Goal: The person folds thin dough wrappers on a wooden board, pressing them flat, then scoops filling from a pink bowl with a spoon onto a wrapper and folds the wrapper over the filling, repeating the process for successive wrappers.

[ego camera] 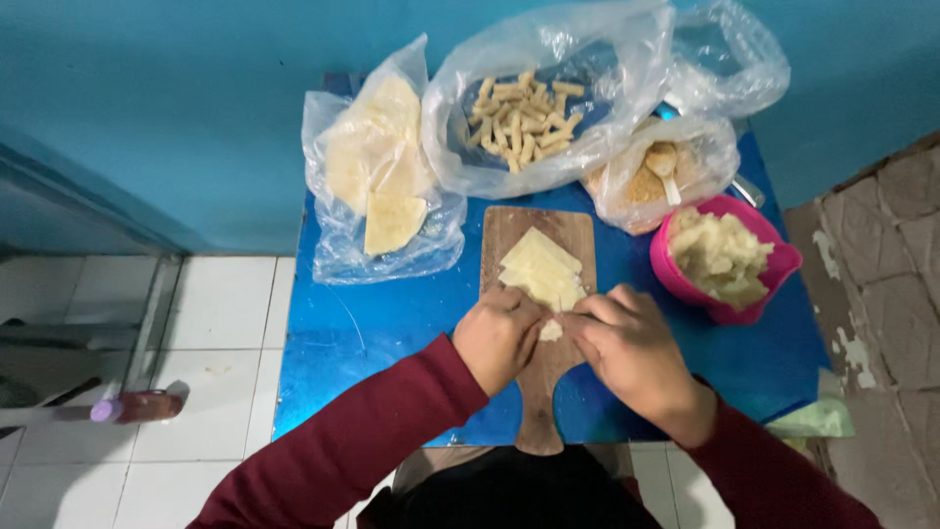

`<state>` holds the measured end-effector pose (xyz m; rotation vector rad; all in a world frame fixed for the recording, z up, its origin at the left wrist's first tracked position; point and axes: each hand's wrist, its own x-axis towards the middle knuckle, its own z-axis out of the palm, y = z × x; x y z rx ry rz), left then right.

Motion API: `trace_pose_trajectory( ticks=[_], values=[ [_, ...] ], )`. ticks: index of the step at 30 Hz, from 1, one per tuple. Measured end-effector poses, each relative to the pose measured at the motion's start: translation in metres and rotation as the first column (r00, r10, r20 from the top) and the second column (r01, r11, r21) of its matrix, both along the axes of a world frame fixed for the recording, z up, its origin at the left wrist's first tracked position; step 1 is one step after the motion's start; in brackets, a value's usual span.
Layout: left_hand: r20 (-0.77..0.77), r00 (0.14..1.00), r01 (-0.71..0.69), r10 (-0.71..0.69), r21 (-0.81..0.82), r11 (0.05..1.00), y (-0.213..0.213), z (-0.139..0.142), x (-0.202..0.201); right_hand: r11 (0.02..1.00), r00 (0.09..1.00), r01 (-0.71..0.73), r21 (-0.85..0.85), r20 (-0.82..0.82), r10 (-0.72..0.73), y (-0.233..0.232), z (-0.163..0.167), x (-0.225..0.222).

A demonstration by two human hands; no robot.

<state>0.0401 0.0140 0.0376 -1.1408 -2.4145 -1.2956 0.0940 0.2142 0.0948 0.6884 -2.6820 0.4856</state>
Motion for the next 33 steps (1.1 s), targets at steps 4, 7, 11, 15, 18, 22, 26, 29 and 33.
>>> trace_pose_trajectory(
  ticks=[4,7,11,15,18,22,26,29,33],
  values=[
    [0.000,0.999,0.037,-0.037,-0.014,0.999,-0.003,0.007,0.001,1.000,1.000,-0.017,-0.007,0.012,0.017,0.004,-0.002,-0.006],
    [-0.038,0.998,0.050,-0.049,0.008,0.999,-0.004,0.011,0.001,0.994,0.994,0.007,-0.109,0.110,0.005,0.007,-0.009,-0.018],
    [-0.040,0.999,-0.010,0.008,-0.055,0.998,0.003,0.007,-0.002,0.987,0.983,-0.004,-0.161,0.182,0.034,0.013,-0.013,-0.024],
    [0.002,0.998,-0.061,0.062,-0.090,0.994,0.006,0.001,-0.003,0.990,0.975,-0.009,-0.137,0.216,0.039,0.014,-0.014,-0.028],
    [0.054,0.995,-0.079,0.083,-0.070,0.994,0.007,0.002,-0.008,0.993,0.975,0.050,-0.108,0.219,-0.025,0.009,-0.014,-0.037],
    [0.123,0.990,-0.067,0.063,0.027,0.997,0.005,0.006,-0.014,0.986,0.956,0.139,-0.096,0.275,-0.107,0.008,-0.009,-0.045],
    [0.066,0.997,-0.029,0.029,-0.006,1.000,0.003,0.007,-0.015,0.966,0.975,-0.064,-0.252,0.192,0.114,0.007,-0.007,-0.040],
    [0.058,0.998,0.008,-0.006,-0.036,0.999,0.002,0.006,-0.014,0.985,0.990,-0.072,-0.157,0.108,0.089,0.003,-0.007,-0.034],
    [0.076,0.997,0.016,-0.011,-0.067,0.998,0.000,0.005,-0.015,0.978,0.979,-0.098,-0.183,0.161,0.128,0.004,-0.005,-0.034]
  ],
)
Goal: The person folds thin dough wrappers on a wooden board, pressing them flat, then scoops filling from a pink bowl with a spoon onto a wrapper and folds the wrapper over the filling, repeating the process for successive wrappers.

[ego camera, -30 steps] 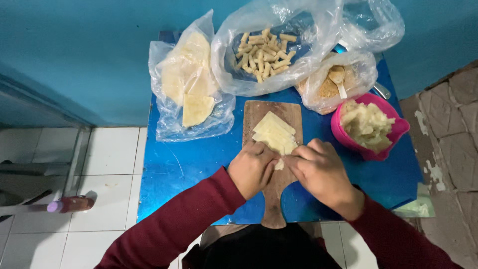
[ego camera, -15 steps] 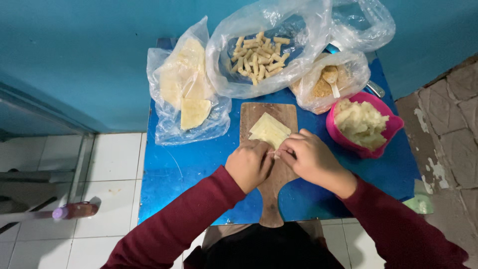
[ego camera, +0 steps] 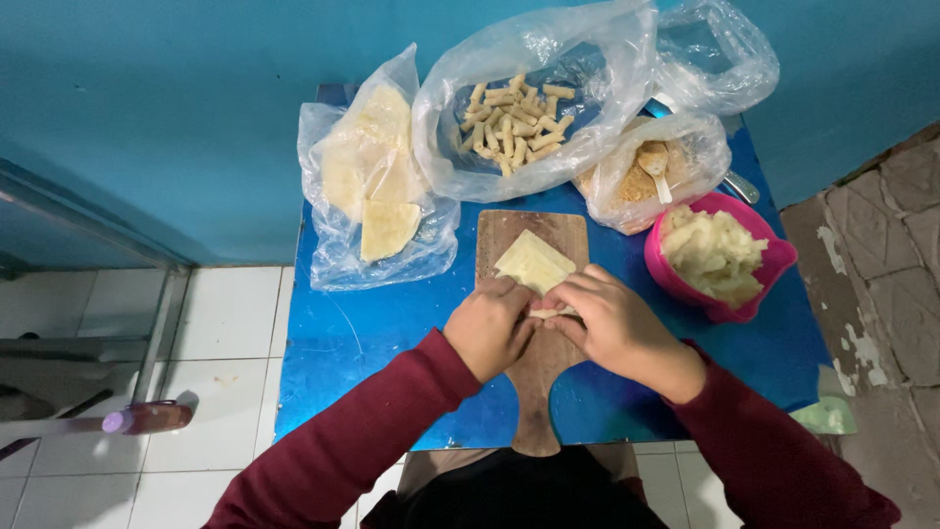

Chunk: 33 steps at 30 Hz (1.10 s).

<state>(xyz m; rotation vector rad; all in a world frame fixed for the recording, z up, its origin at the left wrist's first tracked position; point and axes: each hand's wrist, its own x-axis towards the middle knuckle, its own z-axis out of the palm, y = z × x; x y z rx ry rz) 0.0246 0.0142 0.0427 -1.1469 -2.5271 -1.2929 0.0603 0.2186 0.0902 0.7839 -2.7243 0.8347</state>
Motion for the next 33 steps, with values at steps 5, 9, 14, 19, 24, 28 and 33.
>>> trace_pose_trajectory(
  ticks=[5,9,14,19,24,28,33],
  values=[
    [-0.012,1.000,-0.018,0.018,-0.001,1.000,0.002,-0.001,-0.001,0.999,0.999,0.047,-0.017,-0.023,-0.048,-0.002,-0.006,0.001],
    [0.058,0.994,-0.090,0.089,0.011,0.996,0.005,-0.001,-0.002,0.992,0.992,0.125,-0.015,0.010,-0.125,0.000,-0.013,-0.006],
    [0.176,0.980,-0.113,0.096,0.086,0.990,0.005,0.001,-0.013,0.970,0.948,0.232,-0.072,0.241,-0.209,0.002,-0.016,-0.014],
    [-0.017,0.999,-0.036,0.037,0.073,0.997,0.001,0.003,-0.009,0.994,0.996,0.090,-0.064,0.016,-0.089,0.000,-0.010,-0.008],
    [0.030,0.999,-0.041,0.039,0.063,0.997,-0.001,0.003,-0.007,0.997,0.996,0.076,0.022,-0.056,-0.075,-0.003,-0.006,-0.006],
    [-0.014,0.997,-0.077,0.079,0.098,0.992,0.001,0.002,-0.008,0.989,0.982,0.132,0.068,-0.143,-0.121,-0.005,-0.006,-0.006],
    [-0.051,0.992,-0.111,0.119,0.134,0.985,0.002,0.003,-0.008,0.988,0.967,0.142,0.053,-0.219,-0.128,-0.008,-0.007,-0.007]
  ],
)
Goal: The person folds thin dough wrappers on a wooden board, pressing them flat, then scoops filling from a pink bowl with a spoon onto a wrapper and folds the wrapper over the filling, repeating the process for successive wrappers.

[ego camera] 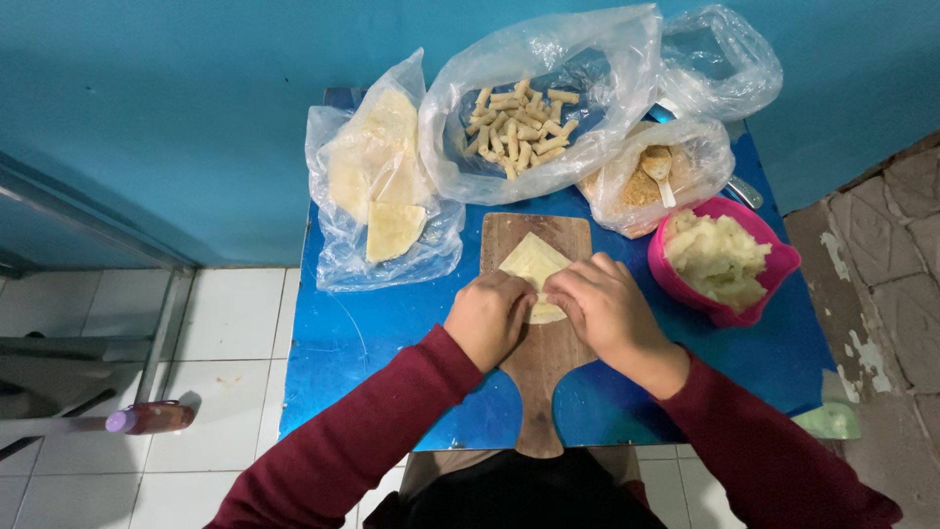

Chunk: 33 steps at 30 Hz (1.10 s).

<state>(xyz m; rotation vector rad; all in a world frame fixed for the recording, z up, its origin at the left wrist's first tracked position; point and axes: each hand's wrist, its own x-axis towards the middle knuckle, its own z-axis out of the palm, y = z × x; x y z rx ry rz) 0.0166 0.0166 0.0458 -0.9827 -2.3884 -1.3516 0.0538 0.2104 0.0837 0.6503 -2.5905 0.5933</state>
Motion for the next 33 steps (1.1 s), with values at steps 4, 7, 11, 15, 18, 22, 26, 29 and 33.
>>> trace_pose_trajectory(
  ticks=[4,7,11,15,18,22,26,29,33],
  values=[
    [0.089,0.996,0.018,-0.016,-0.025,1.000,-0.003,-0.002,0.000,0.999,1.000,0.004,0.037,0.017,-0.005,0.001,0.001,0.001],
    [0.006,1.000,0.000,0.000,-0.008,1.000,-0.001,-0.008,-0.001,0.999,1.000,0.004,0.051,0.000,-0.004,0.000,-0.001,0.000],
    [-0.017,0.999,-0.042,0.042,0.004,0.999,0.003,-0.014,-0.003,0.997,0.996,0.035,0.064,-0.087,-0.029,-0.002,-0.004,-0.001],
    [-0.002,1.000,-0.025,0.026,0.034,0.999,-0.001,-0.011,0.000,0.989,0.996,0.022,0.145,-0.088,-0.009,-0.003,-0.004,0.003],
    [0.119,0.993,-0.029,0.029,0.005,1.000,-0.002,-0.007,0.001,0.983,0.992,0.042,0.181,-0.127,-0.019,-0.005,-0.003,0.002],
    [0.156,0.987,-0.043,0.044,-0.008,0.999,-0.001,-0.008,0.000,0.995,0.996,0.035,0.092,-0.085,-0.027,-0.004,-0.005,-0.005],
    [0.158,0.987,-0.041,0.040,0.002,0.999,-0.002,-0.010,0.001,0.981,0.996,0.076,-0.176,0.059,-0.066,0.003,-0.010,-0.014],
    [0.168,0.984,-0.058,0.058,-0.005,0.998,-0.001,-0.008,0.000,0.923,0.981,0.115,-0.368,0.188,-0.047,0.014,-0.017,-0.017],
    [0.249,0.965,-0.088,0.087,-0.007,0.996,-0.001,0.000,0.001,0.710,0.884,0.232,-0.665,0.449,0.132,0.022,-0.034,-0.026]
  ],
)
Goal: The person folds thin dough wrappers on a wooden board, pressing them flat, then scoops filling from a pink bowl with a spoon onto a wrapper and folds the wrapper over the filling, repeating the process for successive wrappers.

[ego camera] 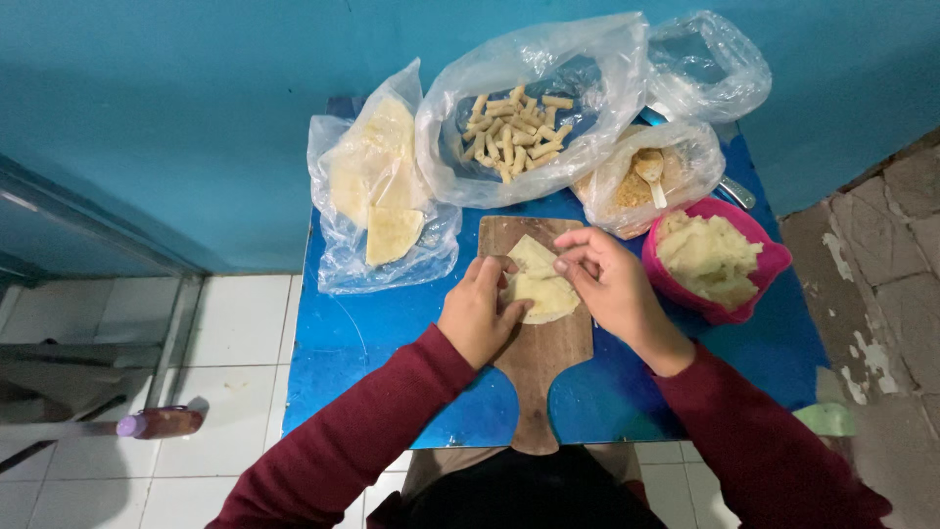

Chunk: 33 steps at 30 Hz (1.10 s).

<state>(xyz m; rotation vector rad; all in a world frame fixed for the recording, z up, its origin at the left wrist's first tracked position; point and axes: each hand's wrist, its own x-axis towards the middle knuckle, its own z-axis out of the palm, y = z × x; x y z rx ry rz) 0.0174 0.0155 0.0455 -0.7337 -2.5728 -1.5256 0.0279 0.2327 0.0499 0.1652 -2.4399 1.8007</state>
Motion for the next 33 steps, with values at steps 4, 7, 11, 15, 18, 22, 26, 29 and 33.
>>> trace_pose_trajectory(
  ticks=[4,7,11,15,18,22,26,29,33],
  values=[
    [-0.117,0.989,0.093,-0.087,0.044,0.995,-0.004,0.004,-0.001,0.987,0.993,-0.031,-0.161,0.111,0.050,0.004,-0.013,-0.006],
    [-0.166,0.979,0.124,-0.116,0.037,0.992,-0.004,0.006,-0.001,0.984,0.993,-0.070,-0.162,0.088,0.085,0.003,-0.013,-0.003],
    [-0.228,0.970,0.105,-0.084,0.080,0.991,-0.005,0.016,0.001,0.993,0.998,-0.055,0.107,-0.027,0.058,0.001,0.003,0.006],
    [-0.144,0.978,0.151,-0.149,0.002,0.988,-0.018,0.042,0.012,0.949,0.984,0.033,0.312,-0.179,0.025,0.001,0.019,0.013],
    [-0.335,0.907,0.255,-0.255,-0.043,0.966,-0.029,0.067,0.012,0.914,0.967,0.099,0.394,-0.255,0.006,0.003,0.022,0.012],
    [-0.484,0.870,0.109,-0.095,0.001,0.994,-0.012,0.097,-0.038,0.899,0.964,0.115,0.422,-0.267,0.002,0.001,0.020,0.009],
    [-0.630,0.769,-0.032,0.107,0.129,0.991,0.011,0.102,-0.082,0.894,0.938,0.152,0.422,-0.346,0.004,-0.008,0.030,0.012],
    [-0.577,0.812,-0.047,0.091,0.091,0.995,0.018,0.082,-0.076,0.866,0.893,0.259,0.428,-0.447,-0.046,-0.012,0.061,0.027],
    [-0.413,0.910,-0.011,-0.022,-0.076,0.997,0.011,0.045,-0.032,0.995,0.955,0.078,0.069,-0.293,-0.054,-0.020,0.116,0.079]
  ],
)
